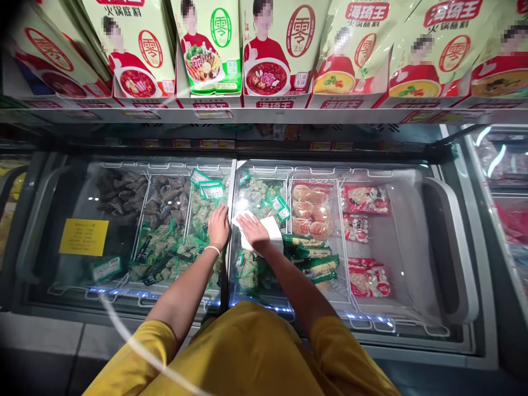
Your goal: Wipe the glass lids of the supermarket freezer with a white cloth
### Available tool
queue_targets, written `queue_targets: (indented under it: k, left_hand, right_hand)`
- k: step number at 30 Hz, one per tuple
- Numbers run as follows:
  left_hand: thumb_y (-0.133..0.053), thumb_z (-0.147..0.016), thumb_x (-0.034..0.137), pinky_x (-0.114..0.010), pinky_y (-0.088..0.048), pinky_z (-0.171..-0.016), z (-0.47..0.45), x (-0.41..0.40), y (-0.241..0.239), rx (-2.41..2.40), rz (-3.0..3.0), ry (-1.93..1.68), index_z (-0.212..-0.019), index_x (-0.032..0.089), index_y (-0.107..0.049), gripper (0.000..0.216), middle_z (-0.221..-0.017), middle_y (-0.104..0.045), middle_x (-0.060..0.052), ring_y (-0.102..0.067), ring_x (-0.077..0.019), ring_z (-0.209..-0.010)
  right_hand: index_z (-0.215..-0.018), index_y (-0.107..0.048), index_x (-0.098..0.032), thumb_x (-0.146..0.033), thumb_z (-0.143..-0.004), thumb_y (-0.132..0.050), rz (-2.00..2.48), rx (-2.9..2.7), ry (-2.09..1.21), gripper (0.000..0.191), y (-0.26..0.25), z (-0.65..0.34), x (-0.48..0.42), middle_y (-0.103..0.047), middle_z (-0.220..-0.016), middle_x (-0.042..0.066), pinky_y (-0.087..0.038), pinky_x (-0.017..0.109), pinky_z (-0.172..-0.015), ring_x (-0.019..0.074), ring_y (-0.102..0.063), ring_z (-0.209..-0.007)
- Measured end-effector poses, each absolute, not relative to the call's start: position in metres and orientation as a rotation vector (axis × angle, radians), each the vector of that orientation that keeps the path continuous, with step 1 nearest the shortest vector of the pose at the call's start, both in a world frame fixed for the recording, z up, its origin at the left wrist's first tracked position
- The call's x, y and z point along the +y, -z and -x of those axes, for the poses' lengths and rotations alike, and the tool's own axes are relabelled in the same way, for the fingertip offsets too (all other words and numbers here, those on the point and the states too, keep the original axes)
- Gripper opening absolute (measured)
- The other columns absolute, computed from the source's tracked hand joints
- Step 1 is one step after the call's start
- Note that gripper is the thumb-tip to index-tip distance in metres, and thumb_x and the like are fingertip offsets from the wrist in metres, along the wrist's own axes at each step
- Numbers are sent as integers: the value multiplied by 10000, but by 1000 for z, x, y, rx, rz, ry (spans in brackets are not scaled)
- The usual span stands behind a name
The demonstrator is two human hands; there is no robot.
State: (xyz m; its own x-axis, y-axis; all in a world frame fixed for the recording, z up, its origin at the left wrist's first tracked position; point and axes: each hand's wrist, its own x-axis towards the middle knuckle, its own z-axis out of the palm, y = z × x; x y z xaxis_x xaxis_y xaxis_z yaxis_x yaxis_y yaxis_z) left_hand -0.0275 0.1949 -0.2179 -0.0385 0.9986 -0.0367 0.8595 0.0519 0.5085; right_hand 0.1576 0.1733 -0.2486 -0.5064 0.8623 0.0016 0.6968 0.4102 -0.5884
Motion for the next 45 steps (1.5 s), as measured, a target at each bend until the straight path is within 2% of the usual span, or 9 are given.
queue_targets:
  k: [6,10,17,21,24,29,36,40,45]
  left_hand:
    - [-370,-1006,232,-460,-338,-1254,37,210,226,1958,-1981,-491,-1402,229,-594,456,-1497,-570,-63,-458,-235,-1448]
    - [-380,-997,213,-471,-333,-1262,35,207,232,1982,-1994,-485,-1402,231,-595,459,-1499,-570,-60,-456,-242,-1460]
    - [-381,-994,199,-482,-307,-1279,36,206,237,1964,-1992,-483,-1433,225,-574,480,-1521,-548,-67,-428,-234,-1481]
    - [-385,-991,196,-481,-307,-1279,37,205,237,1957,-2006,-497,-1441,230,-566,487,-1522,-546,-62,-421,-232,-1486]
    - [-397,-983,189,-484,-308,-1280,37,205,237,1954,-2006,-502,-1437,232,-569,488,-1526,-542,-63,-423,-235,-1485]
    - [-401,-977,179,-489,-313,-1280,37,205,235,1944,-2016,-489,-1423,221,-581,483,-1522,-545,-75,-419,-235,-1489]
    - [-411,-968,154,-523,-321,-1275,37,205,239,1946,-2054,-486,-1427,221,-579,494,-1518,-547,-86,-424,-256,-1487]
    - [-402,-976,161,-516,-326,-1273,38,205,241,1956,-2067,-489,-1435,221,-572,493,-1514,-551,-82,-426,-259,-1485]
    - [-403,-974,164,-517,-321,-1275,38,205,239,1953,-2053,-466,-1438,216,-567,495,-1522,-542,-91,-415,-256,-1492]
  right_hand:
    - [-1555,-447,-176,-229,-1045,-362,1509,-2393,-592,519,250,-140,275,-379,-1634,47,-173,488,-1312,225,-289,-1549]
    - [-1542,-458,-140,-219,-1057,-321,1608,-2323,-577,510,249,-132,293,-383,-1633,55,-166,475,-1313,226,-271,-1555]
    - [-1546,-465,-196,-218,-1048,-383,1504,-2337,-584,505,257,-127,185,-440,-1598,57,-261,513,-1289,249,-331,-1530]
    - [-1550,-454,-285,-214,-1047,-402,1316,-2511,-558,511,256,-139,105,-431,-1608,11,-319,475,-1276,226,-344,-1524]
    - [-1551,-450,-276,-158,-1036,-377,1205,-2599,-581,534,254,-147,96,-434,-1607,13,-353,461,-1259,214,-371,-1511]
    - [-1548,-462,-191,-169,-1038,-341,1433,-2483,-557,524,253,-153,187,-414,-1616,44,-280,492,-1282,247,-336,-1528]
    - [-1554,-454,-217,-209,-1031,-351,1658,-2337,-649,534,242,-153,332,-379,-1634,23,-211,490,-1303,221,-295,-1547]
    - [-1553,-448,-150,-191,-1032,-307,1743,-2247,-675,541,240,-141,328,-352,-1648,64,-187,469,-1311,218,-257,-1560]
    - [-1549,-452,-151,-222,-1049,-278,1569,-2351,-719,535,246,-131,236,-380,-1636,77,-185,463,-1313,229,-242,-1562]
